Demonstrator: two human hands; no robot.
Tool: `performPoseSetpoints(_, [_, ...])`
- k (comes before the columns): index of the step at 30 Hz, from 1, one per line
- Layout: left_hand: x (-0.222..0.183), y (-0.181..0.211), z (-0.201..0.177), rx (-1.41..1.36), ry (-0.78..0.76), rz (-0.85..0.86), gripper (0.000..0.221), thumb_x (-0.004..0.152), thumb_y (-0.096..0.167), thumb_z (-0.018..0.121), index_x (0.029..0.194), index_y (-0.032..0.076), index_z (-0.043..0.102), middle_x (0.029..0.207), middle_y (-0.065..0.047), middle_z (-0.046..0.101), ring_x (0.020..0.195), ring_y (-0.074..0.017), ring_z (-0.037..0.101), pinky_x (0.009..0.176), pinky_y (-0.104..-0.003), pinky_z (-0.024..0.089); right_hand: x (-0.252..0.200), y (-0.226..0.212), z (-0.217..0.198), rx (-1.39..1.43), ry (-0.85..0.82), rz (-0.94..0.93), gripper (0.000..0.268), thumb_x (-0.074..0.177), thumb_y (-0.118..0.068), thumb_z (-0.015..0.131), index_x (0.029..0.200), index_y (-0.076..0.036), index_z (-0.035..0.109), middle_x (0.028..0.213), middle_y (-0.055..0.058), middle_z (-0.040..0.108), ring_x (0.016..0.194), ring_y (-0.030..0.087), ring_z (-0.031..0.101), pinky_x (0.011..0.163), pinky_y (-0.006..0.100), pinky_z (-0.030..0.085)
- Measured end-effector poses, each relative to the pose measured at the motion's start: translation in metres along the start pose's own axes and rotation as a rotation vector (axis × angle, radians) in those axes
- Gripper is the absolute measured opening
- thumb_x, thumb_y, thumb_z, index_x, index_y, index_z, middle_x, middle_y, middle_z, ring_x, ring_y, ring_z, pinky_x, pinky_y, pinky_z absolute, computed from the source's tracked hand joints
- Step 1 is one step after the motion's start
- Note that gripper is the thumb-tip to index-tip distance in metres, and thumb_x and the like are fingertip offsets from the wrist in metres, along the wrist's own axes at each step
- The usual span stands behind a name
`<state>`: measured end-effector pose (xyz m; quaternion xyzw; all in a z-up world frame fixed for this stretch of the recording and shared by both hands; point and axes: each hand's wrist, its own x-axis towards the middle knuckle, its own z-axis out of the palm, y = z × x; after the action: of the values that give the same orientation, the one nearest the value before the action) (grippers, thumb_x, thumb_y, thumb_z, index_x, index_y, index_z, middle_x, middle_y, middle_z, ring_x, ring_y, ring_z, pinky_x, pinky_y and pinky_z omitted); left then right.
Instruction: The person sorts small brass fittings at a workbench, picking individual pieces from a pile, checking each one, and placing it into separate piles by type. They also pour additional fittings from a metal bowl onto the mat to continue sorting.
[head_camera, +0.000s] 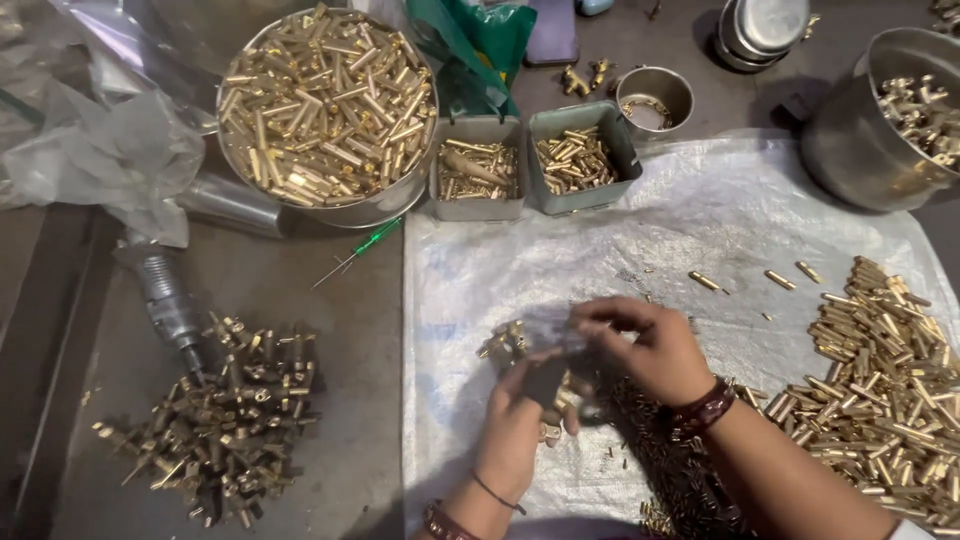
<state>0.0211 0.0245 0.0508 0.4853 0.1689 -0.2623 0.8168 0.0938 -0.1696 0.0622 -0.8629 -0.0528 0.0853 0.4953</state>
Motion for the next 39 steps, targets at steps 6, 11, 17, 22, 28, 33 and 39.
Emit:
performPoseSetpoints(6, [0.004, -0.037, -0.002, 0.329, -0.068, 0.207, 0.039, 0.081, -0.001, 0.066, 0.119, 0.007, 0.068, 0.089, -0.009, 0.070, 0.069, -0.0126, 0.065, 0.060, -0.028, 0.052, 0.013, -0.001, 0.003, -0.669, -0.006, -0.511, 0.021, 0.080, -0.013, 0.074, 0.100, -0.012, 0.079, 0.105, 0.006, 0.075, 0.093, 0.028, 0.068, 0.081, 0.038, 0.057])
performPoseSetpoints(11, [-0.001, -0.031, -0.003, 0.530, -0.040, 0.266, 0.032, 0.079, 0.000, 0.065, 0.111, 0.004, 0.070, 0.089, -0.006, 0.072, 0.076, -0.0113, 0.066, 0.066, -0.025, 0.052, 0.006, -0.025, 0.012, -0.702, -0.024, -0.504, 0.016, 0.079, -0.011, 0.073, 0.094, -0.007, 0.075, 0.101, 0.007, 0.072, 0.094, 0.028, 0.069, 0.083, 0.039, 0.056])
performPoseSetpoints(17, [-0.003, -0.024, -0.006, 0.345, -0.025, 0.252, 0.034, 0.079, -0.001, 0.062, 0.111, 0.002, 0.074, 0.085, -0.003, 0.071, 0.073, -0.0106, 0.066, 0.063, -0.024, 0.052, -0.048, -0.021, 0.010, -0.071, -0.074, -0.238, 0.016, 0.084, -0.010, 0.076, 0.100, -0.007, 0.075, 0.104, 0.005, 0.077, 0.099, 0.021, 0.075, 0.088, 0.035, 0.060])
performPoseSetpoints(22, [-0.004, -0.031, -0.005, 0.383, -0.022, 0.335, 0.035, 0.079, -0.003, 0.066, 0.113, 0.000, 0.073, 0.089, -0.003, 0.073, 0.077, -0.0108, 0.067, 0.066, -0.023, 0.055, -0.061, -0.021, 0.003, -0.086, -0.015, -0.443, 0.016, 0.083, -0.009, 0.079, 0.099, -0.008, 0.077, 0.108, 0.006, 0.077, 0.110, 0.023, 0.072, 0.095, 0.038, 0.057])
performPoseSetpoints(28, [-0.003, -0.026, -0.004, 0.411, -0.012, 0.413, 0.036, 0.079, -0.005, 0.066, 0.113, 0.003, 0.074, 0.104, -0.003, 0.071, 0.091, -0.0122, 0.067, 0.074, -0.023, 0.056, -0.006, 0.064, -0.075, -0.647, 0.410, -0.135, 0.025, 0.091, -0.017, 0.075, 0.114, -0.008, 0.074, 0.122, 0.011, 0.070, 0.107, 0.026, 0.066, 0.094, 0.037, 0.053])
performPoseSetpoints(33, [0.007, -0.042, -0.009, 0.356, -0.076, 0.215, 0.024, 0.087, 0.001, 0.064, 0.108, 0.001, 0.076, 0.087, -0.006, 0.073, 0.073, -0.0127, 0.068, 0.064, -0.026, 0.052, -0.002, 0.093, -0.091, -0.835, 0.396, -0.238, 0.022, 0.085, -0.015, 0.080, 0.106, -0.011, 0.076, 0.120, 0.009, 0.072, 0.114, 0.030, 0.064, 0.096, 0.041, 0.054])
performPoseSetpoints(39, [0.000, -0.028, -0.003, 0.462, -0.052, 0.031, 0.027, 0.085, 0.005, 0.063, 0.110, 0.003, 0.073, 0.072, -0.004, 0.071, 0.060, -0.0109, 0.067, 0.053, -0.028, 0.049, -0.061, 0.018, -0.025, 0.049, -0.104, -0.150, 0.023, 0.086, -0.006, 0.073, 0.109, -0.005, 0.076, 0.108, 0.008, 0.076, 0.103, 0.019, 0.070, 0.091, 0.031, 0.054])
